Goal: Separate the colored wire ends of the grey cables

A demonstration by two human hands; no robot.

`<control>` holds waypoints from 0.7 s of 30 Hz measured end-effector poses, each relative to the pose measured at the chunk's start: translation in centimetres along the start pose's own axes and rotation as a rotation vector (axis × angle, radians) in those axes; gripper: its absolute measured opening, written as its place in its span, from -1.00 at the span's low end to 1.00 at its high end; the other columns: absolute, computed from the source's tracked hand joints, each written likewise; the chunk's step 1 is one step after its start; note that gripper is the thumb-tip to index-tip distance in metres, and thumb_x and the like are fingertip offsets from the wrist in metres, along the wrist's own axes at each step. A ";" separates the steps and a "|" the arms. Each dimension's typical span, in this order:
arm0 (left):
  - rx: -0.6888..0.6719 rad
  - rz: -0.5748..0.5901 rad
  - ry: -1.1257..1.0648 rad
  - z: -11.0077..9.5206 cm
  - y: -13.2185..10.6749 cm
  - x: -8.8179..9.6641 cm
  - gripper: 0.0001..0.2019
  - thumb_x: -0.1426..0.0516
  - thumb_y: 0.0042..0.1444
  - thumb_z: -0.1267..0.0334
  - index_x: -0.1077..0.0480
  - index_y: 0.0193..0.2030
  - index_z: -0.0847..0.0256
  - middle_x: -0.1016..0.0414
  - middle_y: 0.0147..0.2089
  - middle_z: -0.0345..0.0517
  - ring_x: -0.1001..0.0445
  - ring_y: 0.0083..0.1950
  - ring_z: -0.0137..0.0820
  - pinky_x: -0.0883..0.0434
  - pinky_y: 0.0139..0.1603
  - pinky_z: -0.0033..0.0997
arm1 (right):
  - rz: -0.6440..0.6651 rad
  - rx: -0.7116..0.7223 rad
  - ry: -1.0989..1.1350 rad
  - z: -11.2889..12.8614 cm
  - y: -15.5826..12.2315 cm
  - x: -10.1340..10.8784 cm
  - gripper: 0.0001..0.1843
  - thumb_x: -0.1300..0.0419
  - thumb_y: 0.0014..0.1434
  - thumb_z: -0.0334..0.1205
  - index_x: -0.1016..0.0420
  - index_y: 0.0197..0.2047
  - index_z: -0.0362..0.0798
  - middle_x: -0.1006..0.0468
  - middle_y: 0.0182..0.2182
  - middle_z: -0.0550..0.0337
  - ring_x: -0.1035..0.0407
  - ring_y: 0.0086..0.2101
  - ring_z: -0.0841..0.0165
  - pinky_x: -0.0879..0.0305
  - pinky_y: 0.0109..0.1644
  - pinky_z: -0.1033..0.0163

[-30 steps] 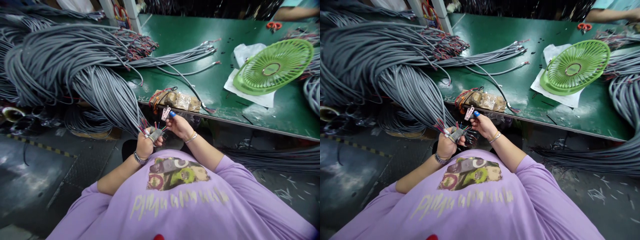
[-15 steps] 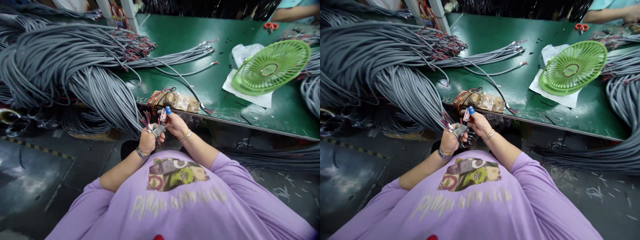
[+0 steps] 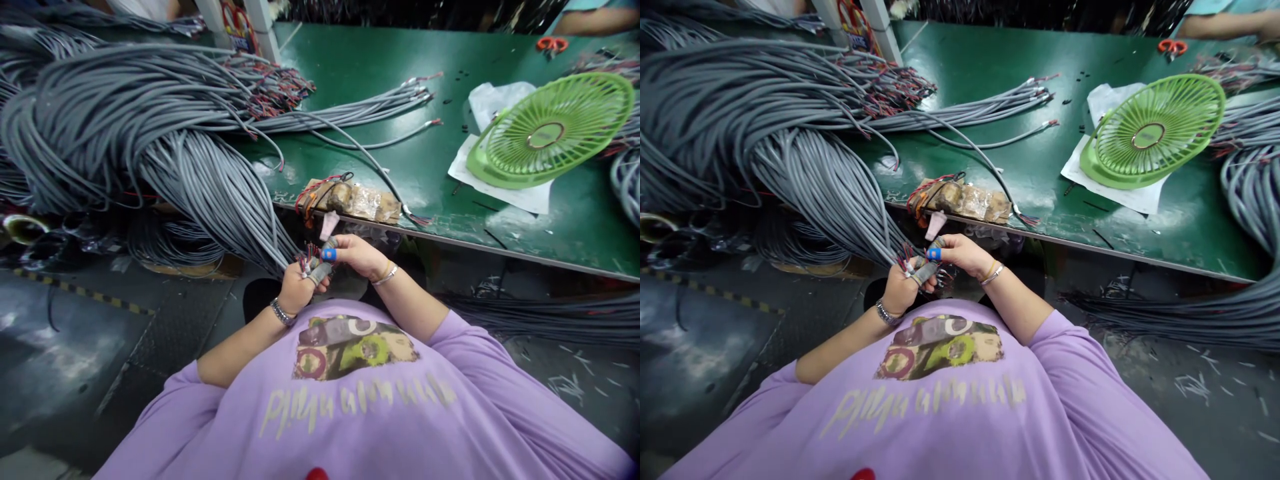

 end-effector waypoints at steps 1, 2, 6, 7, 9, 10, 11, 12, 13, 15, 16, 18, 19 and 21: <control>0.016 0.016 0.019 -0.1 0.1 0.0 -0.72 -0.29 -0.07 0.09 -0.39 -0.55 0.25 -0.48 -0.63 -0.17 -0.42 -0.66 -0.49 -0.37 -0.62 -0.55 | -0.009 0.058 -0.054 -0.1 -0.1 -0.2 -0.59 -0.46 -0.15 0.03 -0.48 -0.46 -0.13 -0.46 -0.53 0.26 -0.28 -0.48 0.47 -0.26 -0.31 0.31; 0.034 0.041 0.037 -0.2 0.2 0.0 -0.74 -0.29 -0.08 0.12 -0.40 -0.55 0.25 -0.48 -0.63 -0.17 -0.43 -0.65 -0.48 -0.37 -0.62 -0.55 | -0.022 0.120 -0.122 -0.1 -0.3 -0.4 -0.62 -0.43 -0.09 0.03 -0.50 -0.45 -0.12 -0.48 -0.50 0.24 -0.30 -0.45 0.44 -0.27 -0.26 0.27; 0.092 0.162 0.074 -0.2 0.6 0.4 -0.75 -0.31 -0.09 0.16 -0.40 -0.55 0.26 -0.49 -0.64 -0.14 -0.44 -0.66 -0.45 -0.36 -0.64 -0.55 | -0.110 0.371 -0.492 0.0 -1.3 -0.7 -0.78 -0.34 0.06 -0.06 -0.55 -0.41 -0.06 -0.52 -0.39 0.14 -0.35 -0.29 0.31 -0.25 -0.05 0.15; 0.092 0.166 0.067 -0.1 0.7 0.5 -0.73 -0.30 -0.07 0.12 -0.40 -0.56 0.26 -0.49 -0.64 -0.13 -0.45 -0.66 -0.45 -0.36 -0.64 -0.55 | -0.139 0.399 -0.544 0.0 -1.5 -0.6 -0.80 -0.33 0.08 -0.08 -0.56 -0.38 -0.04 -0.53 -0.36 0.13 -0.35 -0.24 0.29 -0.23 0.00 0.14; 0.072 0.132 0.024 0.2 0.7 0.7 -0.67 -0.29 -0.03 0.03 -0.41 -0.55 0.27 -0.50 -0.63 -0.11 -0.45 -0.65 -0.45 -0.35 -0.65 -0.56 | -0.188 0.386 -0.511 -0.2 -1.9 -0.2 -0.77 -0.33 0.08 -0.05 -0.56 -0.29 -0.03 -0.55 -0.29 0.12 -0.36 -0.20 0.27 -0.24 0.03 0.13; 0.056 0.102 -0.007 0.3 0.8 0.8 -0.64 -0.27 -0.01 -0.01 -0.41 -0.53 0.27 -0.50 -0.62 -0.11 -0.45 -0.65 -0.46 -0.34 -0.65 -0.56 | -0.195 0.348 -0.437 -0.5 -2.0 0.0 -0.72 -0.34 0.06 -0.01 -0.55 -0.25 -0.03 -0.55 -0.26 0.12 -0.37 -0.20 0.28 -0.26 0.00 0.14; 0.038 0.071 -0.039 0.5 0.8 0.8 -0.62 -0.26 0.00 -0.05 -0.42 -0.51 0.28 -0.50 -0.61 -0.11 -0.45 -0.65 -0.46 -0.34 -0.66 -0.57 | -0.188 0.294 -0.340 -0.8 -2.1 0.1 -0.65 -0.35 0.03 0.02 -0.53 -0.21 -0.04 -0.55 -0.24 0.12 -0.38 -0.22 0.30 -0.29 -0.05 0.16; 0.022 0.046 -0.067 0.7 0.8 0.8 -0.62 -0.26 0.01 -0.06 -0.43 -0.48 0.28 -0.51 -0.61 -0.12 -0.45 -0.65 -0.46 -0.33 -0.66 -0.57 | -0.176 0.237 -0.237 -1.1 -2.1 0.1 -0.60 -0.37 0.00 0.05 -0.51 -0.20 -0.05 -0.54 -0.26 0.14 -0.38 -0.26 0.32 -0.31 -0.12 0.19; 0.008 0.029 -0.090 0.8 0.8 0.8 -0.62 -0.25 0.01 -0.07 -0.44 -0.47 0.28 -0.51 -0.60 -0.13 -0.46 -0.64 -0.46 -0.33 -0.66 -0.58 | -0.172 0.188 -0.139 -1.5 -2.0 0.0 -0.56 -0.38 -0.04 0.07 -0.50 -0.21 -0.06 -0.53 -0.30 0.16 -0.36 -0.32 0.36 -0.31 -0.20 0.23; -0.015 0.018 -0.112 1.0 0.9 0.8 -0.63 -0.26 0.02 -0.05 -0.44 -0.46 0.28 -0.52 -0.59 -0.13 -0.47 -0.63 -0.46 -0.34 -0.64 -0.58 | -0.204 0.140 0.008 -2.2 -1.9 -0.6 -0.56 -0.41 -0.09 0.08 -0.48 -0.29 -0.07 -0.48 -0.41 0.23 -0.30 -0.43 0.43 -0.25 -0.33 0.29; -0.023 0.026 -0.113 1.1 1.0 0.8 -0.63 -0.25 0.02 -0.04 -0.44 -0.48 0.28 -0.53 -0.58 -0.12 -0.48 -0.62 -0.46 -0.35 -0.63 -0.58 | -0.241 0.145 0.053 -2.4 -1.8 -1.0 -0.57 -0.42 -0.11 0.08 -0.46 -0.34 -0.08 -0.44 -0.47 0.27 -0.26 -0.47 0.46 -0.21 -0.37 0.31; -0.016 0.076 -0.099 0.9 1.0 0.9 -0.63 -0.24 0.04 -0.04 -0.46 -0.49 0.28 -0.55 -0.55 -0.08 -0.51 -0.59 -0.43 -0.39 -0.60 -0.54 | -0.291 0.158 0.090 -2.6 -1.7 -1.6 -0.57 -0.43 -0.13 0.08 -0.42 -0.42 -0.07 -0.38 -0.55 0.31 -0.20 -0.52 0.49 -0.17 -0.42 0.32; 0.000 0.114 -0.086 0.8 0.9 1.0 -0.63 -0.24 0.03 -0.04 -0.47 -0.48 0.28 -0.57 -0.53 -0.05 -0.53 -0.57 -0.40 -0.42 -0.57 -0.52 | -0.296 0.157 0.092 -2.5 -1.6 -1.9 -0.57 -0.43 -0.14 0.08 -0.41 -0.44 -0.07 -0.38 -0.56 0.32 -0.19 -0.53 0.49 -0.16 -0.43 0.32; 0.036 0.189 -0.045 0.5 0.6 1.1 -0.64 -0.26 0.01 -0.03 -0.49 -0.45 0.29 -0.59 -0.50 -0.01 -0.55 -0.54 -0.37 -0.48 -0.52 -0.47 | -0.271 0.141 0.076 -2.2 -1.6 -2.3 -0.56 -0.44 -0.16 0.08 -0.40 -0.45 -0.07 -0.39 -0.58 0.32 -0.20 -0.54 0.49 -0.16 -0.45 0.32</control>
Point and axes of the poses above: each hand's wrist, its own y-axis towards the middle knuckle, its own x-axis out of the back of the hand, z = x × y, the point moved 1 cm from there along y, towards the middle knuckle
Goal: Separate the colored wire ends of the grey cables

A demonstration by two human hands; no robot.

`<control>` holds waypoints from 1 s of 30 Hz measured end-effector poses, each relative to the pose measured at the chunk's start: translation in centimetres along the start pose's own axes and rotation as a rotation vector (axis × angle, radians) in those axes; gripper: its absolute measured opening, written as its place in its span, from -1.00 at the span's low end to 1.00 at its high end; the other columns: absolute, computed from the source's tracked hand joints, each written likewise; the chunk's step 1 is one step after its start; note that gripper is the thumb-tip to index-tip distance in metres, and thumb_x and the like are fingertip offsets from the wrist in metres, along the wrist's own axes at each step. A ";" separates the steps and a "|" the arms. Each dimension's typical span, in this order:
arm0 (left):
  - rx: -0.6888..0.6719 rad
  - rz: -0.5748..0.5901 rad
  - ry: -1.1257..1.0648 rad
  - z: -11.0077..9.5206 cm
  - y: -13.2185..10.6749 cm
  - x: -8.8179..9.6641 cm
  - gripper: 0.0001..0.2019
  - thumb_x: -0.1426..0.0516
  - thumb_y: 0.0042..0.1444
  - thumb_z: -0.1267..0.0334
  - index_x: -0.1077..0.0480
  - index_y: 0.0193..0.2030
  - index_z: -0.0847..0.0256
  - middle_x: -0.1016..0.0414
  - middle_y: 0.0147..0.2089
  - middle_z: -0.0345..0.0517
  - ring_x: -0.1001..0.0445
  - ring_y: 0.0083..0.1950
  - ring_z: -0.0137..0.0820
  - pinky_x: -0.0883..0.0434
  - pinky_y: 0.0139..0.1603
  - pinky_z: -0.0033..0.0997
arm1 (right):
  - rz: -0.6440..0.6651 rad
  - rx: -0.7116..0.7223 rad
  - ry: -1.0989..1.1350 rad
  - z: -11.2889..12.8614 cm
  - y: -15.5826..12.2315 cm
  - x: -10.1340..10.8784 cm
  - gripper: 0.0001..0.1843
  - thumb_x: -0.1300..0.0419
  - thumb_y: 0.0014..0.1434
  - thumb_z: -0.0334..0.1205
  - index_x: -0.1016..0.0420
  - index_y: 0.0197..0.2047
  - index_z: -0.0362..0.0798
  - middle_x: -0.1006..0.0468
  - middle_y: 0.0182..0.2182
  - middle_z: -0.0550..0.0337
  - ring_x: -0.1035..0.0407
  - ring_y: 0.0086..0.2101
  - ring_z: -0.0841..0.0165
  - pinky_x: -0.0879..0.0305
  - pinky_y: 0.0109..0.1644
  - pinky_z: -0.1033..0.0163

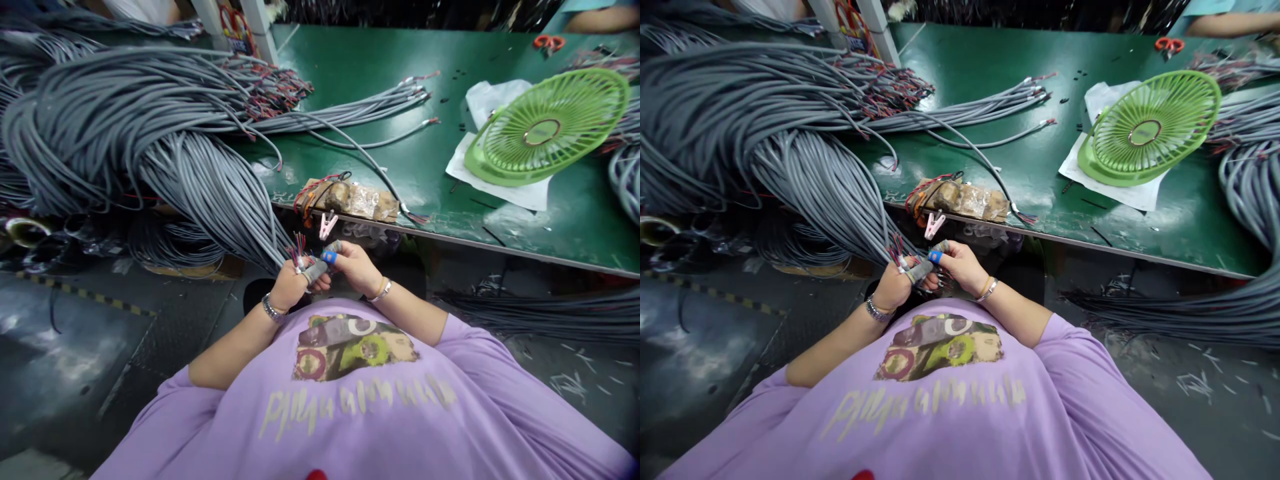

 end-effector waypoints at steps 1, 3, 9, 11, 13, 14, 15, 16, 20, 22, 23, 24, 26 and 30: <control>0.013 0.020 0.022 -0.1 -0.2 0.0 -0.65 -0.27 -0.01 -0.02 -0.50 -0.45 0.29 -0.59 -0.51 -0.01 -0.55 -0.54 -0.37 -0.48 -0.51 -0.46 | 0.018 -0.009 -0.011 0.2 0.0 -0.2 -0.56 -0.44 -0.16 0.08 -0.40 -0.45 -0.07 -0.40 -0.58 0.32 -0.20 -0.55 0.49 -0.16 -0.46 0.32; 0.003 0.009 0.050 -0.2 -0.5 0.1 -0.66 -0.28 -0.02 -0.01 -0.50 -0.46 0.29 -0.58 -0.53 -0.03 -0.54 -0.56 -0.38 -0.48 -0.51 -0.47 | 0.039 -0.026 -0.036 0.4 0.1 -0.4 -0.55 -0.45 -0.17 0.06 -0.41 -0.45 -0.09 -0.41 -0.59 0.31 -0.21 -0.56 0.50 -0.17 -0.46 0.33; -0.074 -0.190 -0.106 0.9 -0.4 -0.1 -0.67 -0.26 0.01 0.00 -0.43 -0.48 0.27 -0.55 -0.56 -0.08 -0.51 -0.59 -0.41 -0.39 -0.60 -0.52 | -0.009 -0.074 -0.003 0.3 0.6 -0.8 -0.52 -0.45 -0.17 0.12 -0.41 -0.45 -0.10 -0.40 -0.59 0.30 -0.17 -0.58 0.53 -0.11 -0.51 0.36; -0.064 -0.233 -0.147 1.2 -0.2 -0.2 -0.67 -0.27 -0.02 -0.01 -0.41 -0.46 0.26 -0.56 -0.55 -0.10 -0.51 -0.60 -0.40 -0.39 -0.61 -0.51 | -0.012 -0.087 0.016 0.3 0.7 -0.8 -0.50 -0.45 -0.19 0.13 -0.39 -0.46 -0.10 -0.38 -0.61 0.31 -0.15 -0.59 0.53 -0.09 -0.52 0.37; -0.062 -0.264 -0.170 1.2 -0.2 -0.3 -0.65 -0.26 -0.03 -0.03 -0.39 -0.43 0.25 -0.55 -0.55 -0.11 -0.51 -0.60 -0.40 -0.39 -0.61 -0.50 | -0.020 -0.086 0.017 0.3 0.7 -0.8 -0.49 -0.46 -0.21 0.13 -0.38 -0.47 -0.10 -0.37 -0.61 0.31 -0.15 -0.59 0.53 -0.10 -0.52 0.36; -0.065 -0.276 -0.178 1.2 -0.1 -0.4 -0.65 -0.26 -0.03 -0.04 -0.39 -0.43 0.25 -0.55 -0.55 -0.12 -0.51 -0.60 -0.40 -0.39 -0.61 -0.50 | -0.026 -0.079 0.015 0.3 0.7 -0.8 -0.48 -0.46 -0.21 0.14 -0.38 -0.47 -0.10 -0.37 -0.61 0.31 -0.16 -0.58 0.53 -0.11 -0.51 0.36; -0.067 -0.286 -0.185 1.1 -0.1 -0.4 -0.64 -0.26 -0.03 -0.04 -0.38 -0.42 0.25 -0.55 -0.56 -0.13 -0.50 -0.60 -0.40 -0.38 -0.61 -0.50 | -0.031 -0.071 0.013 0.3 0.7 -0.8 -0.48 -0.47 -0.22 0.14 -0.38 -0.47 -0.10 -0.37 -0.60 0.31 -0.16 -0.58 0.52 -0.13 -0.50 0.35; -0.069 -0.294 -0.190 1.1 -0.1 -0.4 -0.64 -0.26 -0.03 -0.04 -0.38 -0.42 0.25 -0.54 -0.56 -0.13 -0.50 -0.61 -0.41 -0.38 -0.62 -0.51 | -0.038 -0.060 0.010 0.3 0.7 -0.8 -0.48 -0.47 -0.22 0.14 -0.39 -0.48 -0.09 -0.38 -0.60 0.31 -0.17 -0.57 0.52 -0.14 -0.49 0.34; -0.076 -0.310 -0.200 0.6 0.0 -0.5 -0.65 -0.25 -0.04 -0.03 -0.38 -0.44 0.26 -0.53 -0.58 -0.13 -0.49 -0.62 -0.42 -0.36 -0.63 -0.52 | -0.072 -0.027 -0.014 0.3 0.7 -0.8 -0.49 -0.49 -0.26 0.11 -0.40 -0.50 -0.09 -0.39 -0.57 0.29 -0.18 -0.54 0.51 -0.15 -0.47 0.33; -0.083 -0.314 -0.214 0.4 0.0 -0.5 -0.65 -0.25 -0.03 -0.02 -0.38 -0.46 0.26 -0.52 -0.59 -0.13 -0.48 -0.63 -0.44 -0.33 -0.65 -0.54 | -0.065 -0.028 -0.020 0.2 0.7 -0.5 -0.50 -0.49 -0.27 0.09 -0.40 -0.50 -0.10 -0.39 -0.57 0.29 -0.17 -0.54 0.51 -0.14 -0.47 0.33; -0.086 -0.315 -0.226 0.3 0.1 -0.4 -0.66 -0.25 -0.03 -0.01 -0.38 -0.47 0.26 -0.52 -0.60 -0.13 -0.47 -0.64 -0.45 -0.32 -0.66 -0.55 | -0.048 -0.034 -0.019 0.1 0.7 -0.4 -0.51 -0.49 -0.26 0.09 -0.40 -0.50 -0.10 -0.38 -0.58 0.30 -0.17 -0.55 0.51 -0.14 -0.47 0.33; -0.087 -0.316 -0.240 0.2 0.1 -0.4 -0.66 -0.26 -0.03 0.00 -0.38 -0.47 0.27 -0.51 -0.60 -0.14 -0.46 -0.65 -0.46 -0.31 -0.67 -0.56 | -0.022 -0.044 -0.018 0.1 0.7 -0.1 -0.52 -0.49 -0.25 0.07 -0.41 -0.50 -0.10 -0.38 -0.59 0.31 -0.16 -0.55 0.52 -0.14 -0.47 0.34; -0.079 -0.312 -0.263 0.1 0.1 -0.3 -0.67 -0.27 -0.04 0.01 -0.38 -0.49 0.27 -0.50 -0.62 -0.16 -0.43 -0.67 -0.48 -0.31 -0.68 -0.57 | 0.049 -0.082 0.000 0.2 0.7 0.5 -0.54 -0.49 -0.23 0.04 -0.41 -0.50 -0.11 -0.36 -0.62 0.34 -0.15 -0.57 0.53 -0.13 -0.48 0.36; -0.047 -0.249 -0.269 -0.2 -0.1 0.0 -0.67 -0.29 -0.08 0.02 -0.40 -0.50 0.26 -0.47 -0.65 -0.20 -0.37 -0.71 -0.50 -0.33 -0.71 -0.55 | 0.126 -0.208 0.148 1.0 1.0 1.8 -0.54 -0.47 -0.19 0.06 -0.47 -0.36 -0.10 -0.47 -0.51 0.28 -0.27 -0.52 0.51 -0.29 -0.43 0.35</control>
Point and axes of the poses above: each hand's wrist, its own y-axis towards the middle knuckle, its own x-axis out of the back of the hand, z = x × y, the point moved 1 cm from there along y, towards the middle knuckle
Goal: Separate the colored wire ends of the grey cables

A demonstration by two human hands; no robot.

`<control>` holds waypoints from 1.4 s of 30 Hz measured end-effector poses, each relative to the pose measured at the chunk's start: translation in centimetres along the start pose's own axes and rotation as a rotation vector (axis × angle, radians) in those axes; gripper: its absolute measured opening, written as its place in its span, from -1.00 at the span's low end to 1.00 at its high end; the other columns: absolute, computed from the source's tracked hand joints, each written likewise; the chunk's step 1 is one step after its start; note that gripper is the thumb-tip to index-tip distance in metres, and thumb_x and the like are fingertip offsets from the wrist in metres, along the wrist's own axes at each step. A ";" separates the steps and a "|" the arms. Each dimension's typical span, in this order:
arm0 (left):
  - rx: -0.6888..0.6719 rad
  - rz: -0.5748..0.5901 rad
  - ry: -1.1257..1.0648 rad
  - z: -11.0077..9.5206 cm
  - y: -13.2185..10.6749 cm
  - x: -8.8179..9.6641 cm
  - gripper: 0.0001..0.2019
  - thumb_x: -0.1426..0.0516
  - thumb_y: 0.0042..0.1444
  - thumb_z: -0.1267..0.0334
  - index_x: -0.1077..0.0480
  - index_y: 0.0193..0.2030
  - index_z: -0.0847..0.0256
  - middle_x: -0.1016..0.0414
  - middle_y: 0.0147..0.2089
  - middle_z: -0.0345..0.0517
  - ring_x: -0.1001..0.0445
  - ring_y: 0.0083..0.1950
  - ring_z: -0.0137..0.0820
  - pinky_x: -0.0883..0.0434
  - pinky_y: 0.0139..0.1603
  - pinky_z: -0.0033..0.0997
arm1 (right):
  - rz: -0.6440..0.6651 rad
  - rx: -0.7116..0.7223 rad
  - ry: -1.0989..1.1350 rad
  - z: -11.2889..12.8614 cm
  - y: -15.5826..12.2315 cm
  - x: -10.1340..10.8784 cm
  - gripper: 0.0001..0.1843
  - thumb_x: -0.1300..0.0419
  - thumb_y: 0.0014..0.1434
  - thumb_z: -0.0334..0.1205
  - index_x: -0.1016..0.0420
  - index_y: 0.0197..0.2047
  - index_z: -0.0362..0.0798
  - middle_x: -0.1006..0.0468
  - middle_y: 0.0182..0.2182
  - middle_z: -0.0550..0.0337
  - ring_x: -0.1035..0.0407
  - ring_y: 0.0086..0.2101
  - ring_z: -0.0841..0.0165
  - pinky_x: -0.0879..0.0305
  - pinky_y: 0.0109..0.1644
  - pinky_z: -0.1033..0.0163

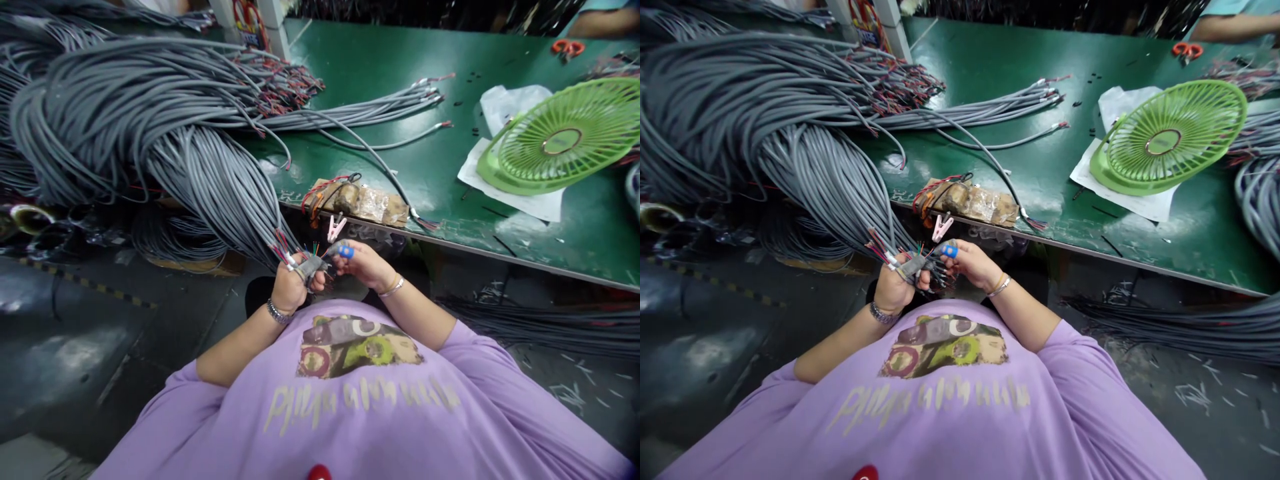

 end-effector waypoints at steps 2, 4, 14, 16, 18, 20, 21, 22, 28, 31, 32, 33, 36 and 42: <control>0.018 0.058 0.018 -0.1 0.0 0.1 -0.68 -0.30 -0.09 0.02 -0.41 -0.50 0.26 -0.46 -0.66 -0.20 -0.36 -0.72 -0.50 -0.32 -0.71 -0.55 | 0.028 -0.044 0.027 0.7 0.1 0.1 -0.50 -0.45 -0.15 0.07 -0.50 -0.25 -0.10 -0.55 -0.35 0.17 -0.37 -0.44 0.46 -0.38 -0.36 0.32; 0.030 0.108 0.043 -0.1 -0.1 0.2 -0.68 -0.30 -0.08 0.03 -0.41 -0.51 0.27 -0.46 -0.65 -0.19 -0.36 -0.72 -0.50 -0.32 -0.71 -0.55 | 0.067 -0.065 -0.021 1.2 0.4 -0.1 -0.51 -0.44 -0.14 0.04 -0.51 -0.23 -0.11 -0.57 -0.30 0.13 -0.40 -0.40 0.45 -0.39 -0.34 0.33; 0.058 0.190 0.155 0.6 0.1 0.9 -0.75 -0.25 -0.02 0.11 -0.44 -0.47 0.28 -0.48 -0.64 -0.19 -0.39 -0.69 -0.49 -0.32 -0.68 -0.55 | 0.008 0.052 -0.201 0.9 1.7 -2.4 -0.66 -0.43 -0.19 -0.10 -0.43 -0.48 -0.14 -0.39 -0.61 0.35 -0.22 -0.55 0.53 -0.14 -0.42 0.37; 0.064 0.211 0.176 0.6 0.1 0.9 -0.73 -0.25 -0.01 0.09 -0.43 -0.50 0.29 -0.48 -0.65 -0.18 -0.40 -0.69 -0.49 -0.32 -0.68 -0.55 | -0.014 0.067 -0.204 0.6 1.7 -2.5 -0.65 -0.43 -0.20 -0.08 -0.44 -0.48 -0.15 -0.41 -0.61 0.34 -0.22 -0.55 0.52 -0.14 -0.41 0.35; 0.077 0.226 0.195 0.4 0.1 0.9 -0.69 -0.27 -0.03 0.07 -0.41 -0.54 0.29 -0.47 -0.65 -0.16 -0.39 -0.70 -0.48 -0.31 -0.68 -0.55 | -0.062 0.079 -0.169 0.2 1.8 -2.2 -0.62 -0.45 -0.21 -0.06 -0.43 -0.49 -0.14 -0.40 -0.62 0.35 -0.20 -0.55 0.53 -0.12 -0.42 0.35; 0.088 0.224 0.186 0.1 -0.1 0.9 -0.67 -0.29 -0.06 0.05 -0.42 -0.55 0.30 -0.47 -0.66 -0.15 -0.38 -0.71 -0.49 -0.31 -0.70 -0.55 | -0.108 0.086 -0.103 -0.2 1.9 -1.6 -0.59 -0.48 -0.24 -0.05 -0.40 -0.50 -0.13 -0.38 -0.63 0.35 -0.19 -0.56 0.53 -0.11 -0.44 0.36; 0.090 0.219 0.167 -0.1 -0.1 0.9 -0.66 -0.30 -0.07 0.03 -0.42 -0.55 0.30 -0.47 -0.66 -0.15 -0.38 -0.71 -0.49 -0.31 -0.70 -0.55 | -0.116 0.079 -0.059 -0.4 2.0 -1.2 -0.58 -0.49 -0.24 -0.05 -0.40 -0.50 -0.12 -0.40 -0.62 0.34 -0.20 -0.56 0.53 -0.11 -0.45 0.37; 0.091 0.212 0.141 -0.3 -0.2 0.9 -0.65 -0.30 -0.09 0.02 -0.43 -0.54 0.31 -0.47 -0.66 -0.15 -0.37 -0.72 -0.49 -0.31 -0.71 -0.55 | -0.113 0.062 -0.011 -0.6 2.0 -0.8 -0.58 -0.49 -0.23 -0.04 -0.42 -0.47 -0.12 -0.42 -0.60 0.32 -0.22 -0.55 0.53 -0.14 -0.45 0.37; 0.097 0.213 0.015 -1.7 -0.2 0.1 -0.63 -0.31 -0.14 -0.01 -0.44 -0.51 0.31 -0.44 -0.69 -0.16 -0.33 -0.74 -0.48 -0.29 -0.76 -0.53 | -0.070 -0.058 0.219 0.2 3.0 0.3 -0.48 -0.16 0.16 0.24 -0.50 -0.32 -0.12 -0.50 -0.47 0.20 -0.33 -0.49 0.48 -0.33 -0.40 0.35; 0.095 0.219 -0.002 -2.1 0.1 -0.6 -0.64 -0.32 -0.14 0.01 -0.42 -0.54 0.31 -0.44 -0.68 -0.16 -0.32 -0.74 -0.50 -0.28 -0.75 -0.54 | -0.057 -0.018 0.214 0.8 3.8 -0.4 -0.42 -0.08 0.20 0.30 -0.51 -0.31 -0.10 -0.51 -0.44 0.18 -0.33 -0.49 0.47 -0.33 -0.41 0.35; 0.098 0.216 -0.005 -2.1 0.3 -0.8 -0.65 -0.32 -0.14 0.02 -0.42 -0.54 0.31 -0.43 -0.68 -0.16 -0.32 -0.74 -0.51 -0.28 -0.75 -0.54 | -0.063 -0.003 0.216 0.9 4.0 -0.6 -0.42 -0.08 0.20 0.31 -0.50 -0.32 -0.10 -0.52 -0.44 0.17 -0.33 -0.49 0.47 -0.33 -0.41 0.35; 0.104 0.214 -0.007 -2.2 0.5 -0.9 -0.64 -0.32 -0.15 0.02 -0.42 -0.53 0.31 -0.43 -0.68 -0.17 -0.32 -0.74 -0.51 -0.28 -0.75 -0.54 | -0.072 0.008 0.224 0.9 4.2 -0.9 -0.42 -0.09 0.19 0.31 -0.50 -0.33 -0.10 -0.52 -0.44 0.18 -0.32 -0.50 0.48 -0.33 -0.43 0.36; 0.112 0.220 -0.014 -2.0 1.0 -1.3 -0.64 -0.33 -0.17 0.01 -0.43 -0.51 0.32 -0.43 -0.68 -0.17 -0.31 -0.74 -0.51 -0.28 -0.75 -0.55 | -0.090 0.010 0.279 0.7 4.5 -1.3 -0.43 -0.13 0.16 0.32 -0.49 -0.33 -0.10 -0.52 -0.46 0.19 -0.30 -0.53 0.49 -0.30 -0.47 0.36; 0.107 0.233 -0.018 -1.3 1.8 -1.4 -0.64 -0.32 -0.16 0.01 -0.42 -0.50 0.31 -0.43 -0.68 -0.18 -0.32 -0.75 -0.51 -0.26 -0.75 -0.56 | -0.134 0.031 0.382 0.4 4.8 -1.8 -0.44 -0.19 0.10 0.31 -0.47 -0.37 -0.10 -0.45 -0.57 0.27 -0.29 -0.57 0.51 -0.23 -0.52 0.40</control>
Point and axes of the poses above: each hand's wrist, its own y-axis towards the middle knuckle, its own x-axis out of the back of the hand, z = x × y, the point moved 1 cm from there along y, towards the middle knuckle
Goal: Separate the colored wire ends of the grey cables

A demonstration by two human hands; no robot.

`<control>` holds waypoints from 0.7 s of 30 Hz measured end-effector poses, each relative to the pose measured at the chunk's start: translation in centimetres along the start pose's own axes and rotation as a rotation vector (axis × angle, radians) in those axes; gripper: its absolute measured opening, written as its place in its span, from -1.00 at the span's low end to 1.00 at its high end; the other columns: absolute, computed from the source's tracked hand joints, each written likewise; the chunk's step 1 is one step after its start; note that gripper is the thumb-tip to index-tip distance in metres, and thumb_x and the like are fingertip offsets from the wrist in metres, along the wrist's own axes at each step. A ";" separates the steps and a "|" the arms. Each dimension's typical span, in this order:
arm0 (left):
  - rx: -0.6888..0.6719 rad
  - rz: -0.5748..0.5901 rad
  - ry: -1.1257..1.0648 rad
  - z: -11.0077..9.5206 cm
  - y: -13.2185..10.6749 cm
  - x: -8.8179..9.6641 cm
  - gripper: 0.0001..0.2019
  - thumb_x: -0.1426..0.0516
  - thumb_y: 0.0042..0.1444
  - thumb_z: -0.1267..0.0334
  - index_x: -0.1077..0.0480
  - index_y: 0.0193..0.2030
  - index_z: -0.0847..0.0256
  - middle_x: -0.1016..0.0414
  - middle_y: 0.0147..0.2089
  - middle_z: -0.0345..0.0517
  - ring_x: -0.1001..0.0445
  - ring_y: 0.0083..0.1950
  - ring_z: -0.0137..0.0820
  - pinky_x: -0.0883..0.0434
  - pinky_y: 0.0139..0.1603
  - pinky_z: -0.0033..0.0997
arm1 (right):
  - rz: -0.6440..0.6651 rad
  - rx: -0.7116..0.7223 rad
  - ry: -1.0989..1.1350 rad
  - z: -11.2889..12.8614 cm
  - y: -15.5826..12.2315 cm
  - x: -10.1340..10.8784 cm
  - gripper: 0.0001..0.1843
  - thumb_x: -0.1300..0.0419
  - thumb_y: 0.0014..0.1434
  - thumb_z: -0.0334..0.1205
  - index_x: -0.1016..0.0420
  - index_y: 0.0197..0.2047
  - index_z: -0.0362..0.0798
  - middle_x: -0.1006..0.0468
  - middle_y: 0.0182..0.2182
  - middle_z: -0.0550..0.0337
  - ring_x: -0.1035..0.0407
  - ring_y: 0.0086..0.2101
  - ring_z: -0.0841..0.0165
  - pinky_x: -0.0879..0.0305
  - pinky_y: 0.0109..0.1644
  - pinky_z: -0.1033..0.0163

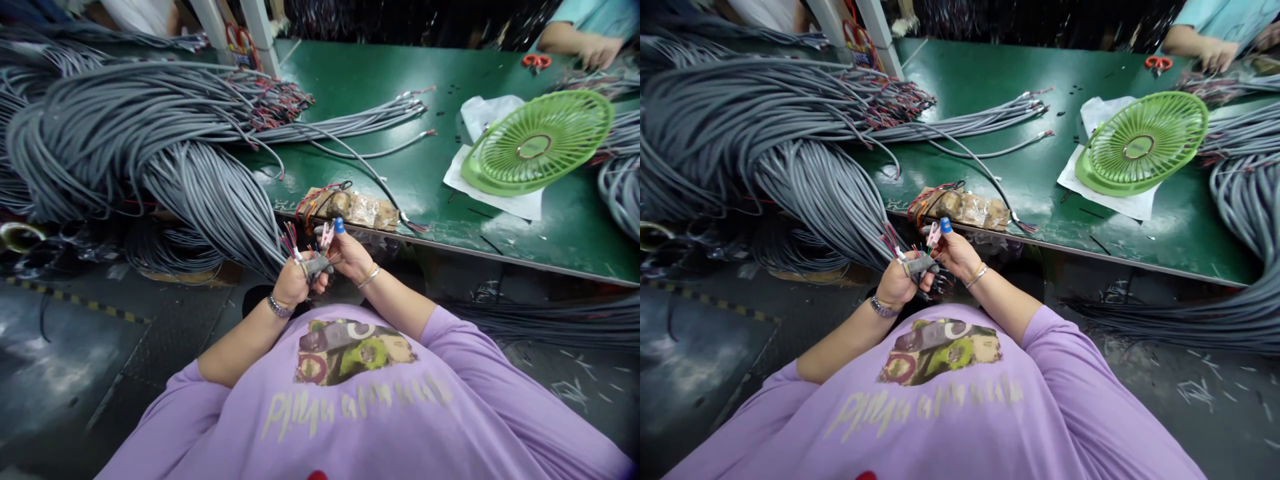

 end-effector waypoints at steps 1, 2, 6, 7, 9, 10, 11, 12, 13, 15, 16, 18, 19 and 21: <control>0.000 0.001 0.003 0.1 0.1 0.0 -0.64 -0.32 -0.16 0.01 -0.42 -0.51 0.31 -0.43 -0.69 -0.18 -0.32 -0.75 -0.51 -0.26 -0.75 -0.56 | -0.003 0.010 0.009 0.0 0.0 -0.1 -0.44 -0.20 0.10 0.30 -0.46 -0.38 -0.11 -0.45 -0.57 0.27 -0.29 -0.57 0.51 -0.23 -0.52 0.41; 0.002 0.002 0.007 0.2 0.2 0.0 -0.64 -0.32 -0.16 0.01 -0.42 -0.51 0.31 -0.43 -0.69 -0.17 -0.32 -0.75 -0.50 -0.26 -0.75 -0.56 | -0.005 0.019 0.015 -0.1 0.0 -0.2 -0.45 -0.21 0.09 0.30 -0.46 -0.39 -0.11 -0.44 -0.58 0.28 -0.28 -0.57 0.52 -0.22 -0.53 0.41; 0.013 -0.011 0.026 0.3 0.4 0.1 -0.63 -0.32 -0.18 0.00 -0.40 -0.51 0.30 -0.43 -0.69 -0.18 -0.32 -0.75 -0.50 -0.25 -0.75 -0.55 | 0.003 0.014 0.020 -0.1 -0.1 -0.4 -0.43 -0.19 0.08 0.33 -0.46 -0.37 -0.10 -0.43 -0.57 0.27 -0.28 -0.57 0.50 -0.21 -0.53 0.40; 0.016 -0.013 0.029 0.2 0.3 0.1 -0.63 -0.32 -0.18 0.00 -0.40 -0.51 0.30 -0.43 -0.69 -0.18 -0.32 -0.75 -0.50 -0.25 -0.75 -0.55 | 0.005 0.000 0.017 -0.2 -0.2 -0.4 -0.41 -0.17 0.08 0.35 -0.46 -0.35 -0.10 -0.44 -0.56 0.27 -0.29 -0.56 0.49 -0.23 -0.53 0.39; 0.016 -0.016 0.033 0.1 0.2 0.1 -0.62 -0.33 -0.19 -0.01 -0.40 -0.51 0.30 -0.43 -0.69 -0.18 -0.31 -0.75 -0.50 -0.24 -0.75 -0.56 | 0.003 -0.023 0.017 -0.2 -0.2 -0.1 -0.39 -0.14 0.09 0.38 -0.46 -0.33 -0.09 -0.45 -0.55 0.25 -0.31 -0.55 0.47 -0.26 -0.51 0.38; 0.015 -0.017 0.037 0.0 0.1 0.1 -0.62 -0.32 -0.18 -0.01 -0.40 -0.51 0.31 -0.43 -0.69 -0.18 -0.31 -0.75 -0.51 -0.23 -0.75 -0.56 | 0.003 -0.032 0.019 -0.1 -0.3 0.0 -0.37 -0.11 0.10 0.39 -0.46 -0.33 -0.08 -0.46 -0.53 0.24 -0.31 -0.55 0.47 -0.28 -0.50 0.37; 0.013 -0.018 0.041 0.0 0.0 0.1 -0.62 -0.32 -0.18 -0.02 -0.41 -0.51 0.31 -0.42 -0.69 -0.18 -0.31 -0.75 -0.51 -0.24 -0.75 -0.56 | 0.006 -0.039 0.022 -0.1 -0.3 0.2 -0.36 -0.09 0.11 0.41 -0.46 -0.33 -0.08 -0.47 -0.52 0.23 -0.31 -0.55 0.46 -0.28 -0.49 0.37; 0.010 -0.018 0.046 0.0 -0.2 0.1 -0.61 -0.32 -0.17 -0.02 -0.41 -0.51 0.31 -0.42 -0.69 -0.18 -0.31 -0.75 -0.51 -0.24 -0.75 -0.56 | 0.016 -0.049 0.025 0.0 -0.4 0.5 -0.35 -0.06 0.12 0.41 -0.47 -0.32 -0.08 -0.49 -0.51 0.22 -0.32 -0.54 0.46 -0.29 -0.49 0.37; 0.008 -0.019 0.050 0.0 -0.4 0.1 -0.61 -0.32 -0.17 -0.03 -0.41 -0.52 0.31 -0.42 -0.69 -0.18 -0.31 -0.75 -0.51 -0.25 -0.75 -0.56 | 0.032 -0.061 0.026 0.1 -0.5 0.7 -0.34 -0.03 0.14 0.42 -0.47 -0.32 -0.08 -0.50 -0.50 0.21 -0.32 -0.53 0.46 -0.29 -0.49 0.37; -0.002 -0.023 0.055 0.2 -0.9 0.2 -0.62 -0.32 -0.15 -0.03 -0.42 -0.52 0.30 -0.43 -0.68 -0.18 -0.32 -0.74 -0.51 -0.28 -0.73 -0.55 | 0.073 -0.084 0.023 0.2 -0.7 1.0 -0.34 -0.01 0.17 0.40 -0.49 -0.31 -0.08 -0.52 -0.46 0.19 -0.33 -0.51 0.45 -0.30 -0.47 0.36; -0.011 -0.029 0.057 0.3 -1.1 0.3 -0.63 -0.31 -0.14 -0.03 -0.43 -0.51 0.30 -0.43 -0.68 -0.18 -0.33 -0.73 -0.51 -0.29 -0.72 -0.55 | 0.090 -0.091 0.017 0.3 -0.8 1.1 -0.36 -0.01 0.18 0.38 -0.50 -0.30 -0.07 -0.53 -0.45 0.18 -0.33 -0.50 0.45 -0.31 -0.46 0.36; -0.033 -0.054 0.062 0.5 -1.4 0.3 -0.64 -0.31 -0.12 -0.02 -0.43 -0.50 0.29 -0.44 -0.67 -0.18 -0.34 -0.72 -0.51 -0.30 -0.71 -0.55 | 0.109 -0.087 -0.005 0.5 -1.1 1.1 -0.43 -0.06 0.21 0.30 -0.51 -0.27 -0.07 -0.53 -0.43 0.19 -0.33 -0.49 0.46 -0.31 -0.43 0.36; -0.042 -0.066 0.065 0.5 -1.5 0.3 -0.64 -0.30 -0.12 -0.02 -0.43 -0.49 0.29 -0.44 -0.67 -0.18 -0.34 -0.71 -0.51 -0.30 -0.71 -0.54 | 0.110 -0.074 -0.021 0.5 -1.1 1.0 -0.49 -0.10 0.23 0.24 -0.52 -0.26 -0.08 -0.53 -0.43 0.20 -0.32 -0.49 0.47 -0.31 -0.43 0.37; -0.049 -0.081 0.069 0.4 -1.6 0.2 -0.63 -0.30 -0.12 -0.02 -0.43 -0.49 0.29 -0.44 -0.66 -0.18 -0.34 -0.71 -0.51 -0.29 -0.71 -0.55 | 0.096 -0.023 -0.049 0.4 -1.2 1.0 -0.62 -0.17 0.23 0.09 -0.52 -0.26 -0.09 -0.50 -0.45 0.24 -0.29 -0.50 0.50 -0.27 -0.44 0.40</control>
Point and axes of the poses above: each hand's wrist, its own y-axis towards the middle knuckle, its own x-axis out of the back of the hand, z = x × y, the point moved 1 cm from there along y, towards the middle knuckle
